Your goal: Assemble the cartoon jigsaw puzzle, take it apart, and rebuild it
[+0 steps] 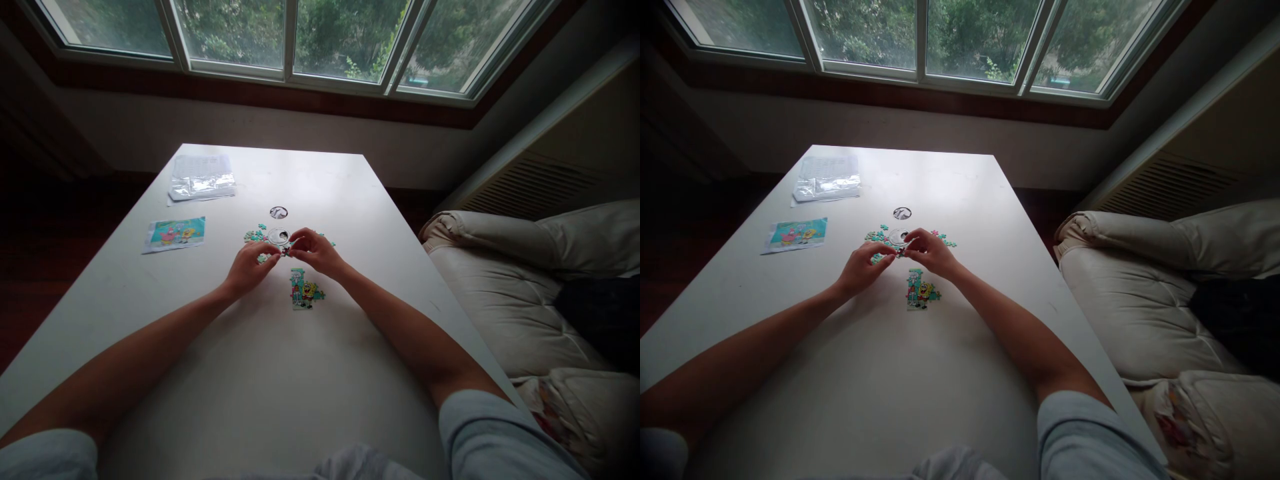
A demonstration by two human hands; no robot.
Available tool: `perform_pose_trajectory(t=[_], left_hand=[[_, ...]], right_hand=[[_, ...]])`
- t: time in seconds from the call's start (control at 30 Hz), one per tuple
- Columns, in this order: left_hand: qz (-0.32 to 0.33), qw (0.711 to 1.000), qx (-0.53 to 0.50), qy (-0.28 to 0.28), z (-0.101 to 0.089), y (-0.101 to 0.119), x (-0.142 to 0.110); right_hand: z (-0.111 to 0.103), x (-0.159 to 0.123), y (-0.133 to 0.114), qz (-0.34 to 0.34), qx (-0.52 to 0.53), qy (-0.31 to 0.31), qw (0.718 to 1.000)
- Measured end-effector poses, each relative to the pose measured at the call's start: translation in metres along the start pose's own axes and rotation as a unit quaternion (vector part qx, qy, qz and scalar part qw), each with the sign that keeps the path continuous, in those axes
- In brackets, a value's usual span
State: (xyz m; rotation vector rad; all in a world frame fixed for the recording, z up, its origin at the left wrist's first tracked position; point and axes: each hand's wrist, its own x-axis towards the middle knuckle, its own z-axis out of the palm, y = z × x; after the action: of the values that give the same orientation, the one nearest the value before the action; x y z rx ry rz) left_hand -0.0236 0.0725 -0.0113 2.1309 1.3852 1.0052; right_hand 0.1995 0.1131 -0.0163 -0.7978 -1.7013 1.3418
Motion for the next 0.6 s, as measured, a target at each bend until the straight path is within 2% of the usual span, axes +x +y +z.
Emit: perform_pose_trajectory(t=[0.2,0.37,0.5,0.6], left_hand=[[-0.070,0.991,-0.116,0.013,0.008,0.004,-0.002],[-0.070,0.975,-0.208,0.026,0.011,0.010,-0.004],[-0.071,0.970,-0.230,0.033,0.011,0.011,-0.003],[-0.078,0.969,-0.234,0.026,0.010,0.008,-0.004]], right_hand=[[0.006,-0.005,-0.006,-0.024,-0.053,-0.012,0.998],[0.009,-0.009,-0.011,-0.037,-0.093,-0.009,0.995],[0.010,-0.010,-0.011,-0.024,-0.067,-0.033,0.997],[0.004,-0.009,-0.012,-0.001,-0.101,-0.020,0.995]])
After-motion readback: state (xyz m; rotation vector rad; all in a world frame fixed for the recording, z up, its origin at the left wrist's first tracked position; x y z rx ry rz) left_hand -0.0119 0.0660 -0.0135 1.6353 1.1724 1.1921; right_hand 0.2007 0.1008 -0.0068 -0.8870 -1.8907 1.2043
